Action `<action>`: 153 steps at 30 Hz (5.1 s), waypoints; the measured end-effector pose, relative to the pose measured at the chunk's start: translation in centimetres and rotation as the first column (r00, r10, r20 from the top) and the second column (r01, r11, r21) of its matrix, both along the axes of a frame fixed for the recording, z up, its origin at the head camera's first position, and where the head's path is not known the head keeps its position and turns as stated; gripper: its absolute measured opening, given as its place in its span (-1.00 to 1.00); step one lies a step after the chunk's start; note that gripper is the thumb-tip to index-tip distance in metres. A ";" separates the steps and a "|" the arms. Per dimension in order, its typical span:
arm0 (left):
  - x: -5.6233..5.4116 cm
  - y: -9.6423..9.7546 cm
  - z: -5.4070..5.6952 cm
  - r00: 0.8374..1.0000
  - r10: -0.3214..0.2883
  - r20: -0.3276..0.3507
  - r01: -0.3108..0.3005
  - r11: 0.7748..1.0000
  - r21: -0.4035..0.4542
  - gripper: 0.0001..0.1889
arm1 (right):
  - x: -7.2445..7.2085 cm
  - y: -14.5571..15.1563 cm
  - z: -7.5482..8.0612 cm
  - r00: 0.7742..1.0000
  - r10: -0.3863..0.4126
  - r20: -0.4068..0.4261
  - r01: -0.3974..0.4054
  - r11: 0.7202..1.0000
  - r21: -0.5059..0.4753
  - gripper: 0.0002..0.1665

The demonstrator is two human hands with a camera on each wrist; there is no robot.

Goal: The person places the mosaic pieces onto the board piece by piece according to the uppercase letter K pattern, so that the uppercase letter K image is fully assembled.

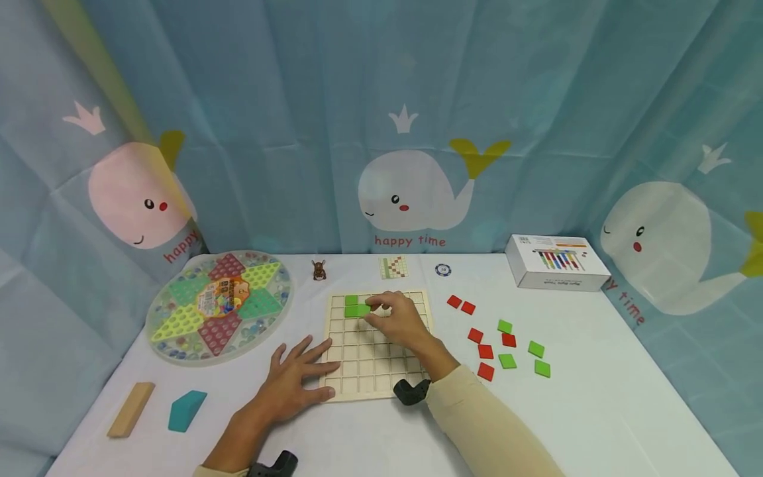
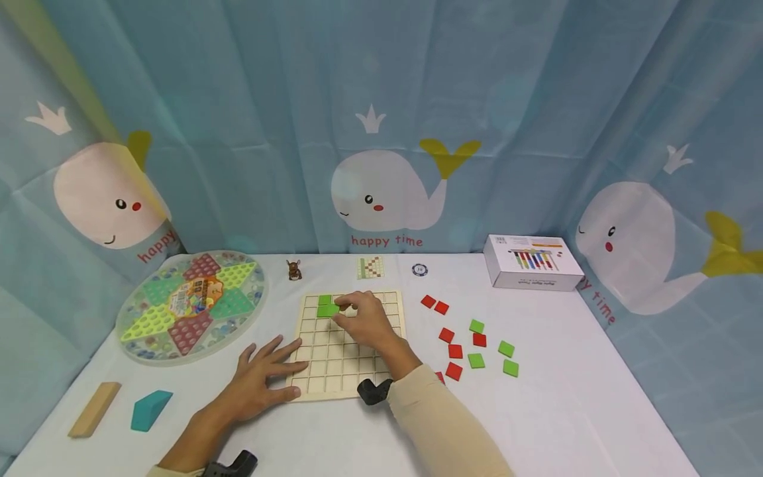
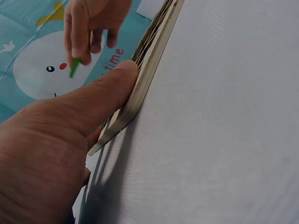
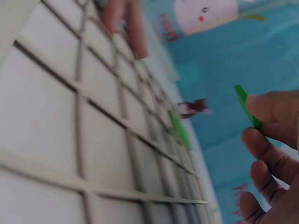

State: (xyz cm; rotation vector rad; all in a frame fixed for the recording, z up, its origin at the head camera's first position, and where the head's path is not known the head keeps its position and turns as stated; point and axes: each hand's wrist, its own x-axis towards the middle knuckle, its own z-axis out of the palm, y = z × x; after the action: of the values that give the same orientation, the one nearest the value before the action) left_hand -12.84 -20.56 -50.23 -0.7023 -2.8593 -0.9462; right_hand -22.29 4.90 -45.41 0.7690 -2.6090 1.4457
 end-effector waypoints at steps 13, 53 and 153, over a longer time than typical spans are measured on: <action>-0.1 0.3 0.2 1.000 -0.004 0.003 0.004 1.000 0.001 -0.48 | -1.1 -2.5 -2.7 1.000 -0.027 -0.014 0.030 0.970 0.242 -0.74; 0.1 -0.1 -0.1 1.000 -0.009 -0.017 0.009 0.999 0.034 -0.50 | 5.5 11.7 7.7 0.956 -0.079 -0.281 0.077 0.997 -0.018 -0.46; 0.1 0.2 -0.1 1.000 0.010 0.007 -0.010 1.000 0.017 -0.50 | 6.3 9.9 7.2 0.921 -0.065 -0.385 0.066 0.998 -0.011 -0.65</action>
State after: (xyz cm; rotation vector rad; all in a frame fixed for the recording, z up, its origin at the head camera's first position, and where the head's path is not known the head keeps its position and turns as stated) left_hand -12.71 -20.39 -50.35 -0.6838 -2.8547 -0.9723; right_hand -15.97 14.82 -38.20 0.8568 -2.3121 1.1356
